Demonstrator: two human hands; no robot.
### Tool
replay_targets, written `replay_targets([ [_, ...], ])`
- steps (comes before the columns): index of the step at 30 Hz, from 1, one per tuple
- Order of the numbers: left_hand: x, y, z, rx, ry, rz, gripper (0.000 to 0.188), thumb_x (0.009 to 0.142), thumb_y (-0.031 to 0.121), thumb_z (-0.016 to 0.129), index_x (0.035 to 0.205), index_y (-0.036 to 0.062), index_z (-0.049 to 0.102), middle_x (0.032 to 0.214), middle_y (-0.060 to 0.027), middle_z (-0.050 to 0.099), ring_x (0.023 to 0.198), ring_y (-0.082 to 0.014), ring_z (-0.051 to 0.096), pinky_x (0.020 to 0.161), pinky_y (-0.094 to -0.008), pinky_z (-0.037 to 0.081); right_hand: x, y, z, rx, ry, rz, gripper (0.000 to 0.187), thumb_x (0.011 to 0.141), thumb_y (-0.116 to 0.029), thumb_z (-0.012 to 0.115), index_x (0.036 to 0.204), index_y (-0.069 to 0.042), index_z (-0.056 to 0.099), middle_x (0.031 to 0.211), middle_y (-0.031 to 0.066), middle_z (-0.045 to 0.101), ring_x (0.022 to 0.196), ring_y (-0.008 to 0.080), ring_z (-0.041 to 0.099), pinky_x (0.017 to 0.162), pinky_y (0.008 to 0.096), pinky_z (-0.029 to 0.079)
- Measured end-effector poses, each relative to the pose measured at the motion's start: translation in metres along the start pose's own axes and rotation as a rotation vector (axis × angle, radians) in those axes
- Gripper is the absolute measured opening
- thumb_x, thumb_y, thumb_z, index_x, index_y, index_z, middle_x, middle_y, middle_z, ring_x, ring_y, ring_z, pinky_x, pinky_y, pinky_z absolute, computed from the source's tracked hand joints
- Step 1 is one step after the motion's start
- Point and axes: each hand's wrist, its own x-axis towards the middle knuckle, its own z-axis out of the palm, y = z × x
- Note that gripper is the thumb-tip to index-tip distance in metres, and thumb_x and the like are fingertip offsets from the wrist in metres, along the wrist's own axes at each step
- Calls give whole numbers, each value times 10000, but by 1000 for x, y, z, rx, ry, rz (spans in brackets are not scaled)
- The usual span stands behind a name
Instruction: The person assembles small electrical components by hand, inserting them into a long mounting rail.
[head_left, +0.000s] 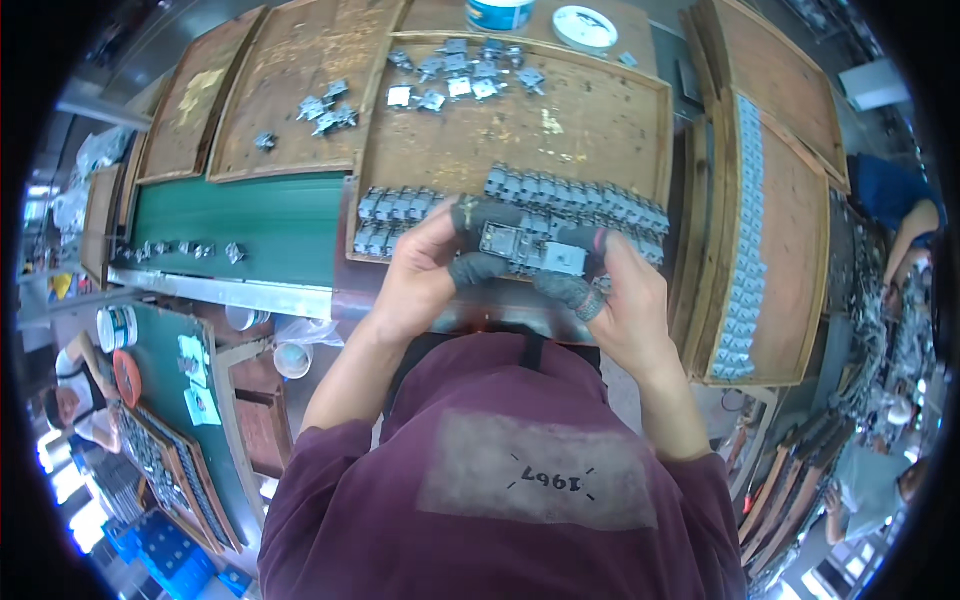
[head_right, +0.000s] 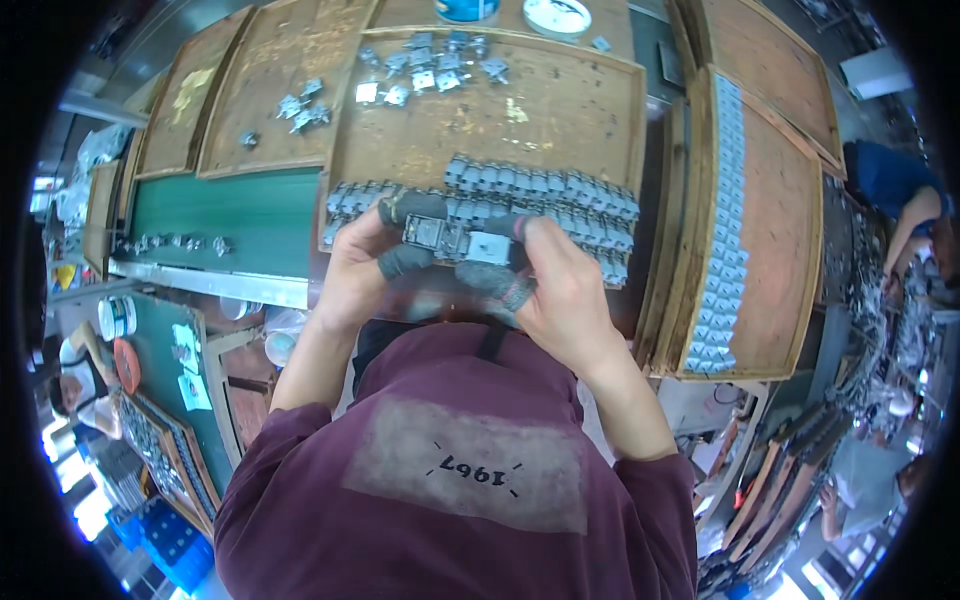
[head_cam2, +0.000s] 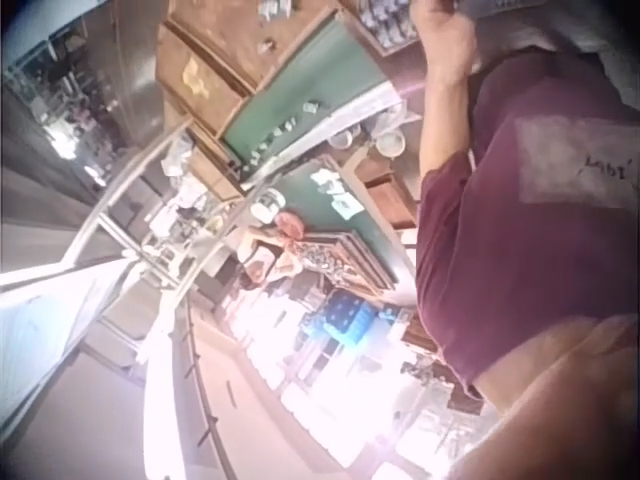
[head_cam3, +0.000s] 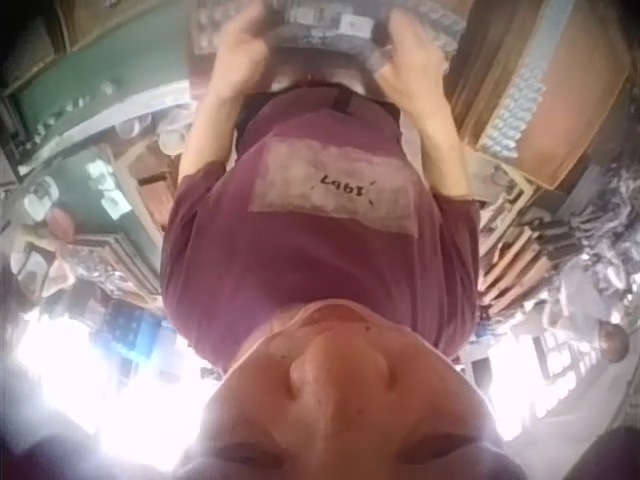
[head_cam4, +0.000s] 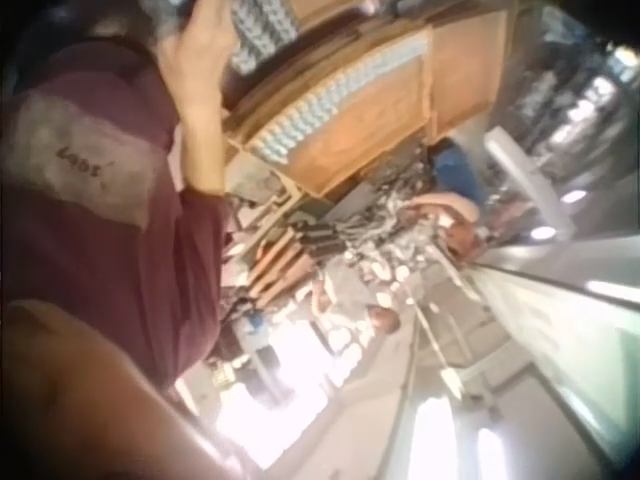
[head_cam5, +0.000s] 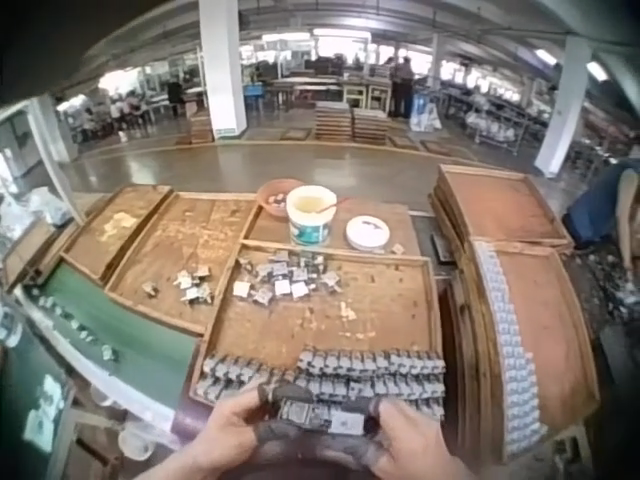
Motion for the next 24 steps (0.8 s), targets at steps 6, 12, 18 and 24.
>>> replay_targets([
  [6, 10, 6, 32, 180, -180, 48, 380, 865, -10, 668, 1242, -28, 619, 1212, -77, 551, 1159, -180, 558, 984, -320, 461, -6, 4, -13, -188, 40, -170, 275, 722, -34, 750, 950, 23, 608, 837, 129, 569, 720, 294, 610, 609, 366, 503],
  [12, 9, -23, 62, 289, 4, 13, 597, 794, -124, 578, 1360, 60, 535, 1234, -154, 547, 1177, -304, 523, 1001, -355, 427, -9, 32, 9, -398, 204, -247, 264, 717, -6, 727, 958, 21, 622, 851, 141, 575, 740, 325, 615, 614, 400, 507],
  [18, 20, -41, 61, 933, 59, 454, 685, 619, 28, 723, 1265, -45, 509, 1135, -241, 521, 1084, -454, 489, 925, -493, 444, -15, 24, 2, -128, 56, -91, 349, 790, -76, 734, 1086, 39, 591, 923, 159, 623, 771, 341, 641, 680, 373, 527],
  [24, 29, -40, 57, 786, -101, 589, 657, 638, 219, 834, 1218, -2, 618, 1120, -198, 641, 939, -364, 650, 786, -421, 541, -17, 36, -2, 313, -81, 225, 528, 794, -280, 791, 1137, -14, 489, 919, 176, 688, 828, 304, 712, 699, 365, 540],
])
